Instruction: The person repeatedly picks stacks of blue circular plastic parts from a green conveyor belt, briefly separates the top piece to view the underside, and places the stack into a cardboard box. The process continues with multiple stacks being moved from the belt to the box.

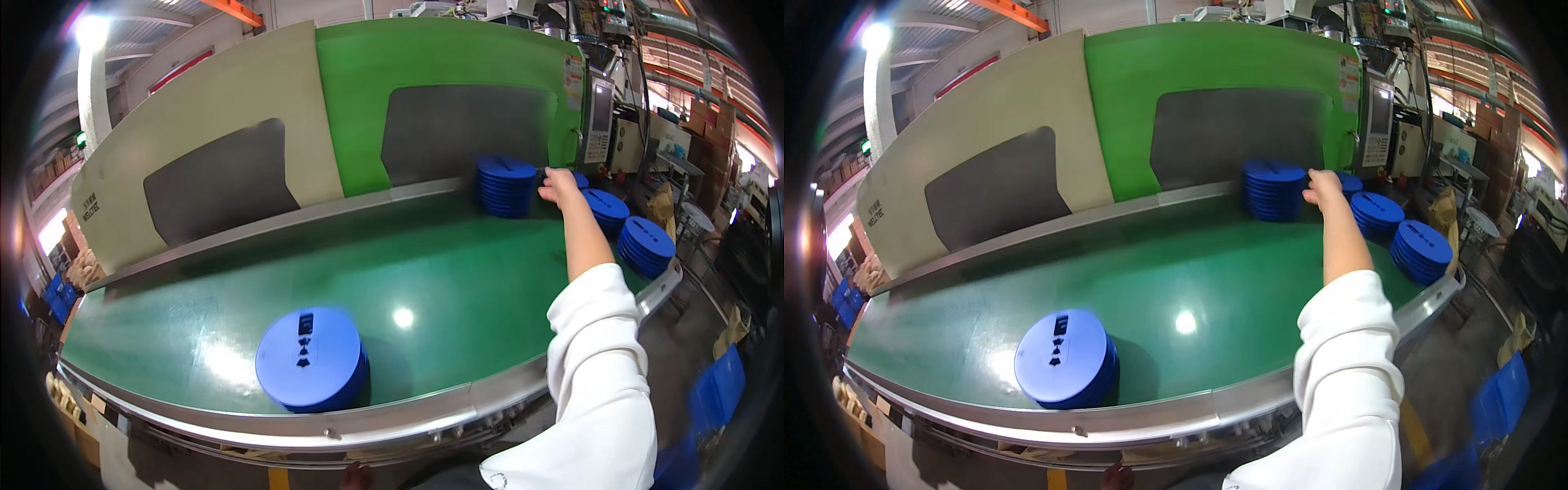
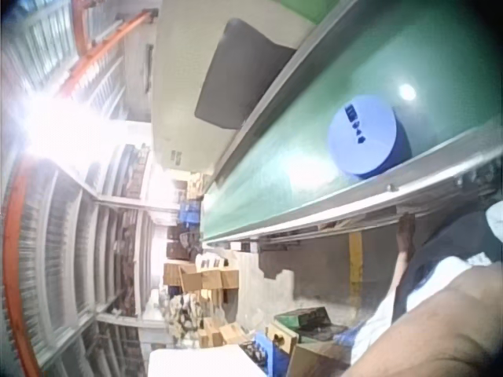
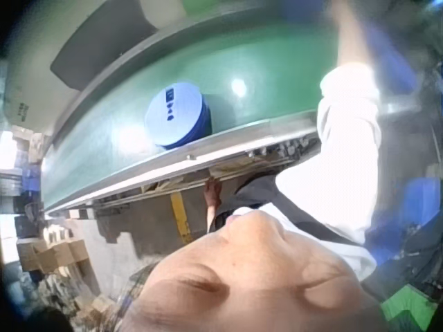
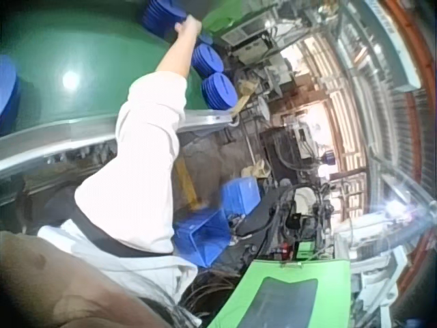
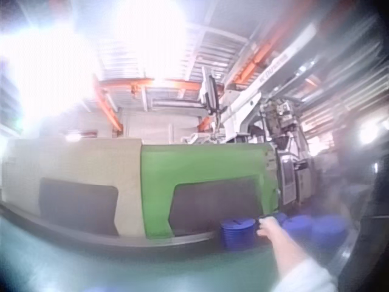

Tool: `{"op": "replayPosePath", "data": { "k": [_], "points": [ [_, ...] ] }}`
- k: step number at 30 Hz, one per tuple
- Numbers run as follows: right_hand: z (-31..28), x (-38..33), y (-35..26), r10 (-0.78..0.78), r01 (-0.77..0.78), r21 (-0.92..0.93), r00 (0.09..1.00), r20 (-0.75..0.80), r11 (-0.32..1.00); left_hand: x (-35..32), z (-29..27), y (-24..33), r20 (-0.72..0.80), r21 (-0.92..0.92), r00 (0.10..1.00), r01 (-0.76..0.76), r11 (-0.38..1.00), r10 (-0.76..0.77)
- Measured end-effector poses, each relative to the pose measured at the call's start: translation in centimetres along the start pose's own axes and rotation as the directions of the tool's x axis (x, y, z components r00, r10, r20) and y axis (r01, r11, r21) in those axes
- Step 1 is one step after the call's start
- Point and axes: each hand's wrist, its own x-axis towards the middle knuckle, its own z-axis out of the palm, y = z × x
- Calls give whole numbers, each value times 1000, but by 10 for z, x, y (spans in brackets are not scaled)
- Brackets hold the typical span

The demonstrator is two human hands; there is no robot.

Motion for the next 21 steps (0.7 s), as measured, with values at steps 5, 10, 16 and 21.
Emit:
{"op": "replayPosePath", "data": {
  "k": [5,10,16,21],
  "points": [
    [19,63,91,323,-312,190,946,-25,931,3,-2,-62,13,-20,999,-44,999,44],
    [64,51,113,352,-330,282,935,-31,901,-3,20,-71,39,-44,998,-56,997,57],
    [76,62,120,334,-307,297,942,-41,904,-9,34,-50,31,51,998,54,997,-56],
    [75,88,130,333,-279,334,936,-114,900,-21,40,-89,15,25,994,108,994,-108]
  ]
}}
